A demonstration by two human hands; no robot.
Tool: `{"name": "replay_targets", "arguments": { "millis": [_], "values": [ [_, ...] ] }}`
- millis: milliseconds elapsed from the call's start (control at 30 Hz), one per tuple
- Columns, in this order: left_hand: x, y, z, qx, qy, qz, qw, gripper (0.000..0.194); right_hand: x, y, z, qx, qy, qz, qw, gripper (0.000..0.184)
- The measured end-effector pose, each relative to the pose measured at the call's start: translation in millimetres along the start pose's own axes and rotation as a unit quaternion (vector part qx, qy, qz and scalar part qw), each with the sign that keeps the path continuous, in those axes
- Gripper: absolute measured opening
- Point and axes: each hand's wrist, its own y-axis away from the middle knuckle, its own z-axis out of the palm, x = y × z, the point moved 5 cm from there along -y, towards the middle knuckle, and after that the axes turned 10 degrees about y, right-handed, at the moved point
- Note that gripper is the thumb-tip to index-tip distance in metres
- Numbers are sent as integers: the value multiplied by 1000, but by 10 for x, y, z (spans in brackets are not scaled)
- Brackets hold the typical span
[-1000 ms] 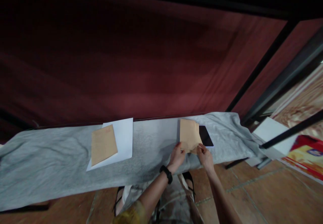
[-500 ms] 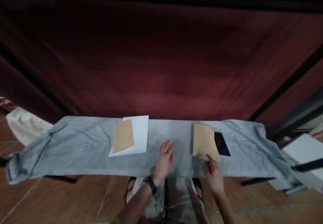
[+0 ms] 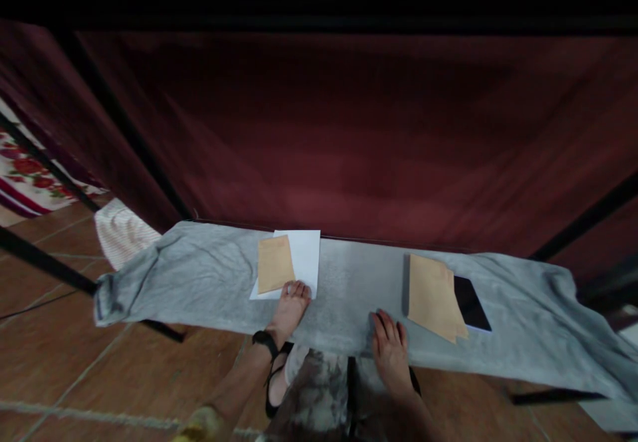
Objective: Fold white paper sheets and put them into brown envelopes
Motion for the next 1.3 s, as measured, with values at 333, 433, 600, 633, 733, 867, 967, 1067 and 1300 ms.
{"name": "replay_targets", "arguments": {
  "millis": [333,433,600,633,733,867,967,1067,1300],
  "values": [
    [295,19,-186,22,41,28,999,36,24,-181,6,-4,-220,88,971,41],
    [703,136,-150,28,77,57,995,39,-68,-367,57,-44,-356,179,916,49],
    [1341,355,4,19,149,126,981,39,-153,-519,179,-122,-513,316,789,58],
    [1399,388,23,22,163,134,977,35,-120,-528,177,-118,-512,317,790,57],
    [1375,454,31,47,198,139,969,34,97,-519,126,-72,-454,293,838,56],
    [993,472,81,75,183,88,976,55,429,-421,82,-35,-388,291,874,60],
    [671,451,203,79,136,14,987,55,517,-371,88,-26,-372,296,879,56],
    [534,393,288,85,111,-16,990,51,443,-397,109,-15,-346,277,896,51],
    [684,31,277,84,131,36,987,56,195,-348,41,-47,-191,183,963,45]
  ]
}}
